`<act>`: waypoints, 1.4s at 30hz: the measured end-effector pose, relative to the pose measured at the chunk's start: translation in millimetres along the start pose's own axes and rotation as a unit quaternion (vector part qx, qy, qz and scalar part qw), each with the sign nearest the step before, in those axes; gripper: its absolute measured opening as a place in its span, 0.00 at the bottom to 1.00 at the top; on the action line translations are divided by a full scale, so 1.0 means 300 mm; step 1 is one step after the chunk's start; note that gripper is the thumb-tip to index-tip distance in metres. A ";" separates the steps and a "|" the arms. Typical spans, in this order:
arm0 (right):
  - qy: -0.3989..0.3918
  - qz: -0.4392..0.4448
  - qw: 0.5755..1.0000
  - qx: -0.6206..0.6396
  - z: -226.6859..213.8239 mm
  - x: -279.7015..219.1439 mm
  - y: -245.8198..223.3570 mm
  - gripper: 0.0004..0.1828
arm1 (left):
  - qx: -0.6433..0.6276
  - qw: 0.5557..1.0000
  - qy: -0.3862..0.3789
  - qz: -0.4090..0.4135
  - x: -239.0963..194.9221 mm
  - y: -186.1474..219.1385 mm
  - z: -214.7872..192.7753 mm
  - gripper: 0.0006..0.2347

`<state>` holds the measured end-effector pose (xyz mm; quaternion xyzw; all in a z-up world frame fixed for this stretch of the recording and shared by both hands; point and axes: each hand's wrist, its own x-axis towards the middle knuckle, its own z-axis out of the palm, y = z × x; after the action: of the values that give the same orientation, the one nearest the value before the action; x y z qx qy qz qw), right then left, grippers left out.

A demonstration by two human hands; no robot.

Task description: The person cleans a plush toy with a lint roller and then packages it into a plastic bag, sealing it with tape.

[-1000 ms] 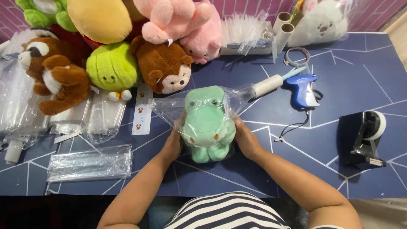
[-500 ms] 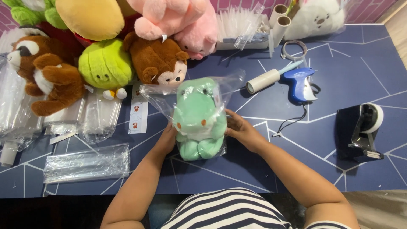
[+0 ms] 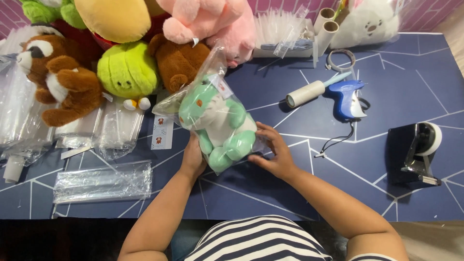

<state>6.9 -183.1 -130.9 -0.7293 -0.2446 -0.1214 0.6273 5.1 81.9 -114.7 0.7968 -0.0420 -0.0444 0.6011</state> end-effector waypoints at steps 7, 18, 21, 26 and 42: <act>-0.024 -0.255 0.910 -0.326 -0.141 0.077 -0.058 0.12 | -0.054 0.998 0.027 -0.030 -0.032 0.128 -0.027 0.26; -0.134 0.152 0.978 0.040 -0.256 0.027 -0.059 0.39 | -0.064 0.991 -0.100 0.068 0.024 0.029 -0.041 0.27; -0.164 0.159 0.973 0.038 -0.225 0.030 -0.077 0.46 | 0.054 0.986 -0.086 -0.130 0.022 0.048 -0.139 0.35; -0.180 0.112 0.975 0.065 -0.192 0.024 -0.024 0.78 | 0.018 0.969 -0.135 -0.207 -0.005 0.115 -0.180 0.29; -0.156 0.190 0.962 -0.121 -0.057 0.031 0.050 0.49 | 0.319 0.935 -0.077 -0.135 -0.024 0.021 -0.254 0.14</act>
<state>24.6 -199.2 -136.2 -0.8428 -0.1799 0.0860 0.5000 7.1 153.9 -87.6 0.9390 0.0081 -0.1705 0.2986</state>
